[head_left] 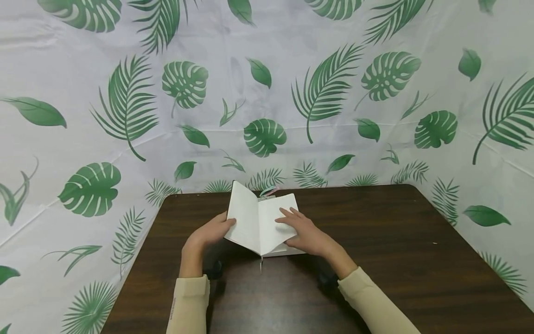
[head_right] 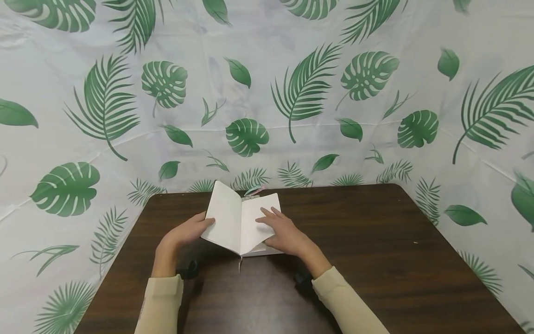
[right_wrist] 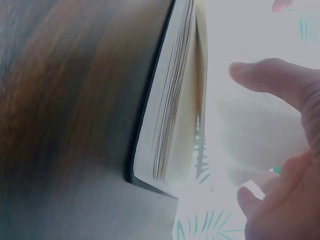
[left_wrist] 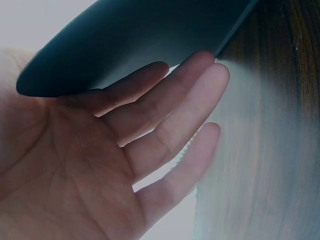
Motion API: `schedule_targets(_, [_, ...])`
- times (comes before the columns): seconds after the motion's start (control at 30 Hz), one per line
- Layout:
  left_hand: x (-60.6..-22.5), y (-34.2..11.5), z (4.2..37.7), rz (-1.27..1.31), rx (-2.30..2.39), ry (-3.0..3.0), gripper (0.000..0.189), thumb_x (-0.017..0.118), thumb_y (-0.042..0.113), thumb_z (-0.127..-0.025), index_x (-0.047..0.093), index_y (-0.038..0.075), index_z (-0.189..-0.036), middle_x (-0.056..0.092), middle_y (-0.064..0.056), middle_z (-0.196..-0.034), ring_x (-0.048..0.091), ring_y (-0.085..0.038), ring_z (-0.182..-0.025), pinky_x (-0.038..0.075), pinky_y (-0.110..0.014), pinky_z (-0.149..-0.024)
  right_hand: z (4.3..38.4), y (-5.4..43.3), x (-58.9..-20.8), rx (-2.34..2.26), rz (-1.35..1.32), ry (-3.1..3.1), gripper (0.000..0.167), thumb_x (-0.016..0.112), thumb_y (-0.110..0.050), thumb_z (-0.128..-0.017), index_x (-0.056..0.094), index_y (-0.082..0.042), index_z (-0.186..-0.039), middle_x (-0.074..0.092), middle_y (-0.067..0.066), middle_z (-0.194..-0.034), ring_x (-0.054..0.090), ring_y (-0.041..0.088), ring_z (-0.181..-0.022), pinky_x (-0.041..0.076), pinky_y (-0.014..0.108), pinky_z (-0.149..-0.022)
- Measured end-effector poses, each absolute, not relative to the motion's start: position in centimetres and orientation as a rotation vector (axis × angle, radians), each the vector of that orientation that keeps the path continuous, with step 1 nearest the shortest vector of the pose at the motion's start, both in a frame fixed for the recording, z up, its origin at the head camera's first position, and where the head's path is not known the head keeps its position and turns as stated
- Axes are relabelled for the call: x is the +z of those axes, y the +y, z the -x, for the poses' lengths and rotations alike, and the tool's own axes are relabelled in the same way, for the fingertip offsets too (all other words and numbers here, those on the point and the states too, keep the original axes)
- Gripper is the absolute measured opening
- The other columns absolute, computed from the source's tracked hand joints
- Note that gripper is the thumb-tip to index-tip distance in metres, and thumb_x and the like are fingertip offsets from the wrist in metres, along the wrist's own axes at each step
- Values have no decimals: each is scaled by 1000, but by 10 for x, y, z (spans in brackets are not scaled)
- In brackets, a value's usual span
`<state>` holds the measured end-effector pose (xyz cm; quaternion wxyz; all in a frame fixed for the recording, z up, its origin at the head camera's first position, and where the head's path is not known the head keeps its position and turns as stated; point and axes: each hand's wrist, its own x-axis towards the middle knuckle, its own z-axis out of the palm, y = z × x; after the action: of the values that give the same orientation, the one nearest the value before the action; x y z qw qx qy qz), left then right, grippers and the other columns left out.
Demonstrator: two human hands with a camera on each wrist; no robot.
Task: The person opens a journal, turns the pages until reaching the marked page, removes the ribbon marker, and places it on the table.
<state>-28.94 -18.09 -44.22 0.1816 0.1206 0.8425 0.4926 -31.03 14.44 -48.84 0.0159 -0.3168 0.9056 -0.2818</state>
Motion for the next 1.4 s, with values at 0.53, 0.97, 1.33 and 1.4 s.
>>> schedule_targets(0.53, [-441,-181,289,-311,1411,2350,55,36,27,-116,36,-4,-161,66,-23,-133,66,-29,-116,52,-57,-107,300,118,-492,-1601,631,2305,117,80,-25,-100,-10,-21,-174,12,17,-181,27,42,-163,31,62,-127])
schedule_targets(0.97, [-441,-180,290,-326,1379,2409,51,39,29,-116,45,-2,-156,67,-19,-131,65,-28,-115,49,-56,-111,280,98,-500,-1303,798,2275,105,79,-44,-99,8,-27,-175,25,7,-179,29,29,-165,30,58,-128])
schedule_targets(1.33, [-443,-174,295,-314,1397,2462,71,32,60,-115,45,8,-161,68,-13,-134,65,-28,-123,45,-60,-116,272,92,-498,-1055,832,2352,83,60,-65,-103,18,-45,-171,24,-3,-178,27,26,-163,30,62,-125])
schedule_targets(1.4, [-443,-172,296,-324,1401,2470,75,32,65,-113,47,9,-160,68,-13,-137,64,-28,-126,44,-60,-117,271,91,-497,-1028,869,2363,82,61,-65,-103,19,-45,-171,21,-3,-179,23,24,-165,26,63,-128])
